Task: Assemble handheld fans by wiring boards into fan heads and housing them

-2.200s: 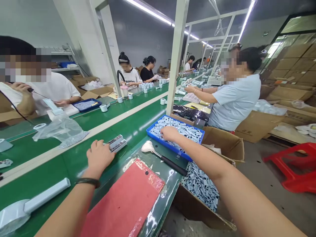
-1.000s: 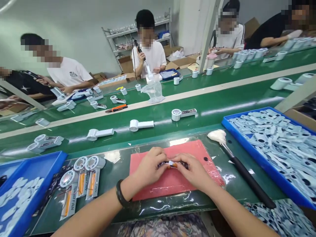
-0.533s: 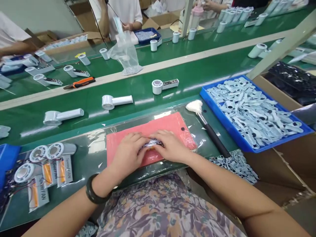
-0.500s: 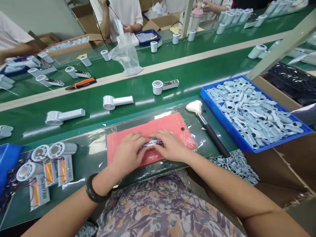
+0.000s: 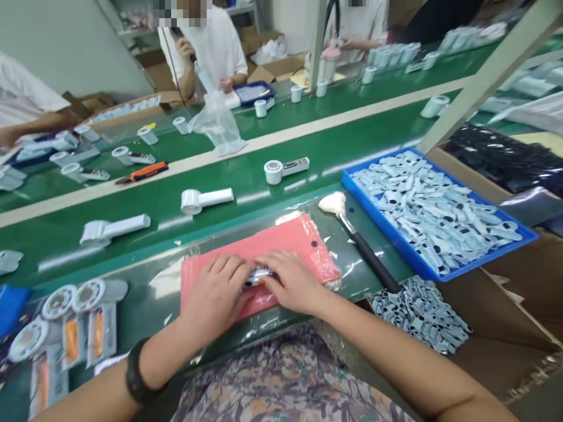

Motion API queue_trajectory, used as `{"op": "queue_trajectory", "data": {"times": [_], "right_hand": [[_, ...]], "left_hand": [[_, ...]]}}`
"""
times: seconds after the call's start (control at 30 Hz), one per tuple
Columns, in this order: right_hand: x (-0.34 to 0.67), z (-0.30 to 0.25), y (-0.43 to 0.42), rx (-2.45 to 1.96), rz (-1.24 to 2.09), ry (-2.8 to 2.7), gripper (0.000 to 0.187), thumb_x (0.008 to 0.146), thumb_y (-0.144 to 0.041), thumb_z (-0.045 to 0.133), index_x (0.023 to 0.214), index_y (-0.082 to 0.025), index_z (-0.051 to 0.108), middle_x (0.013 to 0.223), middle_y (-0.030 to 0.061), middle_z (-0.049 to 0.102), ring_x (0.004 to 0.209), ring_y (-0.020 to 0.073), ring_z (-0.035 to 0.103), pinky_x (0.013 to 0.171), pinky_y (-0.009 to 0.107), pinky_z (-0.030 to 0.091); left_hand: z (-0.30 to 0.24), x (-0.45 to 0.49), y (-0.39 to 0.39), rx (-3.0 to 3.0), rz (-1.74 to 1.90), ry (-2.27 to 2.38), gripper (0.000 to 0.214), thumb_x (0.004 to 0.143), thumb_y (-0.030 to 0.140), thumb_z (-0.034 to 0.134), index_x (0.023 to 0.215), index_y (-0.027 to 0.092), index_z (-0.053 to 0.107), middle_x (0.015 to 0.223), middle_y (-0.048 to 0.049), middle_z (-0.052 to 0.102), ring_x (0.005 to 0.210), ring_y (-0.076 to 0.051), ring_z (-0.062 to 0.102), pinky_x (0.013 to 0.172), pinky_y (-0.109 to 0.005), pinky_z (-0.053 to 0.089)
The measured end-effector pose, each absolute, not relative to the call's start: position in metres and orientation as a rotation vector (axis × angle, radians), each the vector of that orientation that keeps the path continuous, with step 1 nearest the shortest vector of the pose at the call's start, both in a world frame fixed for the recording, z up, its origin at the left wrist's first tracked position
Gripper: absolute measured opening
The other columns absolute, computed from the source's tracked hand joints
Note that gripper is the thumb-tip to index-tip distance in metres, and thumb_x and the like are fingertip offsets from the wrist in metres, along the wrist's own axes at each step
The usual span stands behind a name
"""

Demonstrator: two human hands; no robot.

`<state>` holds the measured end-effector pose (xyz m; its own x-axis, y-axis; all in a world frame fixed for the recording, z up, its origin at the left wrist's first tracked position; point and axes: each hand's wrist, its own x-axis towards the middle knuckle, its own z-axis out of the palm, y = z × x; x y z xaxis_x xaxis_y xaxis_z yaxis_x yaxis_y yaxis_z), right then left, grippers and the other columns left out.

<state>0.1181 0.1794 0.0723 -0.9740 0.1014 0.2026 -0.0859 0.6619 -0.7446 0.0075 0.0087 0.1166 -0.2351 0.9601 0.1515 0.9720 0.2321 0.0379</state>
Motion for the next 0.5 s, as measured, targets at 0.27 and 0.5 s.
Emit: {"op": "queue_trajectory", "data": {"times": [0.27, 0.5], "right_hand": [[0.149, 0.103, 0.317, -0.613, 0.666, -2.470, 0.033, 0.101, -0.023, 0.046, 0.125, -0.017, 0.068, 0.126, 0.0135, 0.069, 0.118, 0.0258, 0.062, 0.105, 0.042, 0.048], [0.142, 0.115, 0.427, -1.135, 0.190, -2.707, 0.029, 0.094, -0.015, 0.060, 0.118, -0.022, 0.075, 0.118, 0.0128, 0.069, 0.114, 0.0289, 0.060, 0.096, 0.038, 0.047]], "left_hand": [[0.150, -0.180, 0.105, -2.021, -0.117, -1.743, 0.027, 0.085, 0.025, 0.044, 0.096, 0.021, 0.069, 0.105, -0.0126, 0.072, 0.116, -0.040, 0.064, 0.097, -0.063, 0.053], [0.130, -0.278, 0.207, -1.949, -0.271, -2.153, 0.031, 0.082, 0.039, 0.048, 0.079, 0.020, 0.072, 0.094, -0.0146, 0.075, 0.108, -0.040, 0.068, 0.089, -0.062, 0.057]]}}
